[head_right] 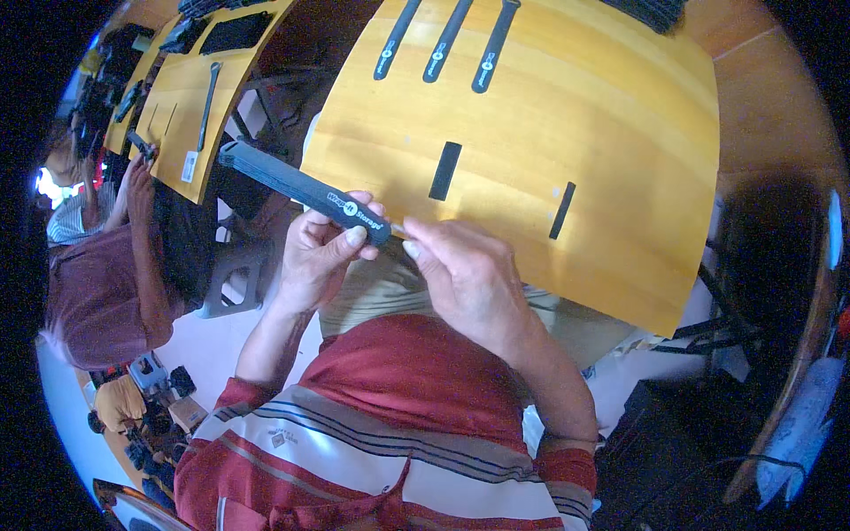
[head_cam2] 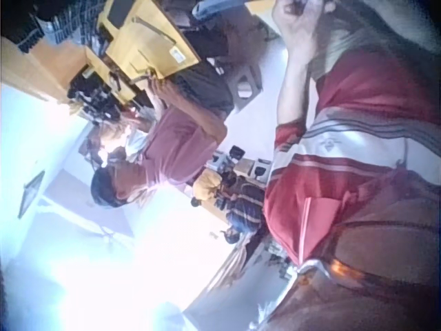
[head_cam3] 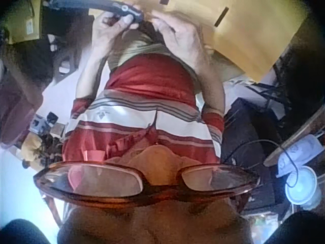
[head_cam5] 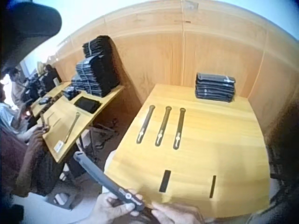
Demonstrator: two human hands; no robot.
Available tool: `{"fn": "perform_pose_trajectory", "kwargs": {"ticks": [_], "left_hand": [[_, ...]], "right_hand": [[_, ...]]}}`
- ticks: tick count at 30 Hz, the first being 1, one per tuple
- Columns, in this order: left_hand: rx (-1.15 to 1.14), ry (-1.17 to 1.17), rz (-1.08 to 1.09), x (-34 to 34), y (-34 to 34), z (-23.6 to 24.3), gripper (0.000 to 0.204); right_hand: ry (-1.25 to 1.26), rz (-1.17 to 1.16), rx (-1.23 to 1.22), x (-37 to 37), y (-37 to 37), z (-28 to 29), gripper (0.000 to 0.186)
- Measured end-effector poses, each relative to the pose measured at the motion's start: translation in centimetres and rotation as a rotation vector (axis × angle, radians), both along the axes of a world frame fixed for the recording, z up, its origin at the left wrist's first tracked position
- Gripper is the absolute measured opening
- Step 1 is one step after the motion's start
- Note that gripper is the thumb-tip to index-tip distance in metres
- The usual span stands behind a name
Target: Manually applying small components and strips to a series of black straps at a workshop station.
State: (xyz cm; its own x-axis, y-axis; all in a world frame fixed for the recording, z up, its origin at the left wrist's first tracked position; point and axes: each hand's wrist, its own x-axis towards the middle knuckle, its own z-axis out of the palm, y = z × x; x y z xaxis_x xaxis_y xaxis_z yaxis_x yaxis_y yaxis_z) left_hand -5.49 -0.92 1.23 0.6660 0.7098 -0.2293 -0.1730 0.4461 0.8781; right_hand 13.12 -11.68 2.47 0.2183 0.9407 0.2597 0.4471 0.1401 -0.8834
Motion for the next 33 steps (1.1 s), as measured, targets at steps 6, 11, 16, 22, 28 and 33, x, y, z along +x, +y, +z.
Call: {"fn": "perform_pose_trajectory", "kwargs": {"ticks": [6, 11, 16, 22, 28, 33], "left_hand": [[0.042, -0.046, 0.015, 0.2, -0.7, -0.4, 0.037], [0.034, -0.050, 0.041, 0.2, -1.2, -0.3, 0.038], [0.014, -0.051, 0.073, 0.1, -1.4, -0.3, 0.039], [0.014, -0.058, 0.104, 0.1, -1.7, -0.6, 0.037], [0.062, -0.037, 0.145, 0.3, -2.0, -1.0, 0.038], [0.123, -0.041, 0.236, 0.7, -2.6, -1.3, 0.036]], "right_hand": [[0.031, 0.010, 0.059, -1.3, -0.6, -0.2, 0.023], [-0.070, -0.029, 0.064, -1.7, -1.0, -0.1, 0.023], [-0.098, -0.029, 0.052, -1.8, -1.3, 0.1, 0.024], [-0.114, -0.044, 0.057, -2.1, -1.2, 0.0, 0.024], [-0.168, -0.079, 0.047, -2.4, -1.1, -0.4, 0.025], [-0.230, -0.135, 0.051, -3.1, -1.0, -1.0, 0.024]]}}
